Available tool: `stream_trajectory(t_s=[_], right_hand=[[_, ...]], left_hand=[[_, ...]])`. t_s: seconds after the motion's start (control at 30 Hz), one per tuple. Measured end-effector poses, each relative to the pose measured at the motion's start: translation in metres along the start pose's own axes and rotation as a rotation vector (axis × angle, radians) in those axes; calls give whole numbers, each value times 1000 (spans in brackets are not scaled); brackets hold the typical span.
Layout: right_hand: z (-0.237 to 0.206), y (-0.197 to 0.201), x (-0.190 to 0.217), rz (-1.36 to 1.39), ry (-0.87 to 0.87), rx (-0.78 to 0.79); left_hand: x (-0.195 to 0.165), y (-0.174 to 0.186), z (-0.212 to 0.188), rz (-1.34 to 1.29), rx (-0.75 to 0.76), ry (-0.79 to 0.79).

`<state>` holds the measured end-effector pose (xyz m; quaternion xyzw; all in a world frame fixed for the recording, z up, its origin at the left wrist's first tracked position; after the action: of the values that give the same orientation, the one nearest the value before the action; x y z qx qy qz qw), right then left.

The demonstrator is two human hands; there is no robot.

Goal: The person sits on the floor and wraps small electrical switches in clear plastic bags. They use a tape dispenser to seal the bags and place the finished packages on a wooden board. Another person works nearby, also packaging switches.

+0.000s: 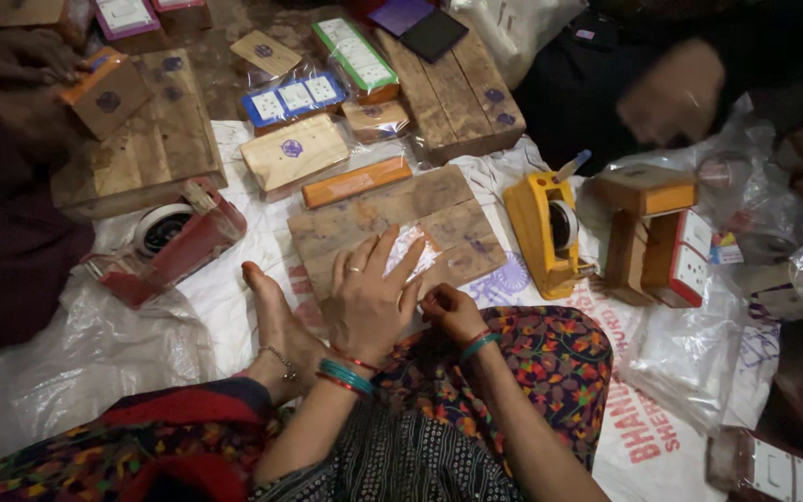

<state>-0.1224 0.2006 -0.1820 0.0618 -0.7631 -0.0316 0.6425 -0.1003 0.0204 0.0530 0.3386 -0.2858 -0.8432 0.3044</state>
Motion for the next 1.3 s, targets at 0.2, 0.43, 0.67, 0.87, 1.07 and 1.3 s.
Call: stream_trajectory(t_s=[0.2,0.43,0.67,0.87,1.07,1.3], right_hand=[[-11,72,-10,124,-271,-89],[-38,291,43,-103,66,-782],[-28,305,49,-474,219,-673],[-3,284,46,-676,88,-580],[-4,292,37,-133,62,-570],[-84,309,-7,-27,-182,-699]], left_hand=[[5,8,-2,20,58,57],[43,11,-26,-571,31,390],[26,-12,-33,-663,-27,444],[15,-7,-29,-418,-11,375],[11,-2,-27,-441,-73,327],[17,-11,-27,-547,-28,488]])
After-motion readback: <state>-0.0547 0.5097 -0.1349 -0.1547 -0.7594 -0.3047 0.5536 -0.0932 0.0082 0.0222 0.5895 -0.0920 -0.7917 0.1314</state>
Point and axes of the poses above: each hand's wrist, its own z-axis towards the middle knuckle, its own y-axis out of the back of the hand, x = y × z, the point moved 8 cm from there along z, towards the middle knuckle, and after that the axes turned 1 degree about y, right-handed, at the moved point
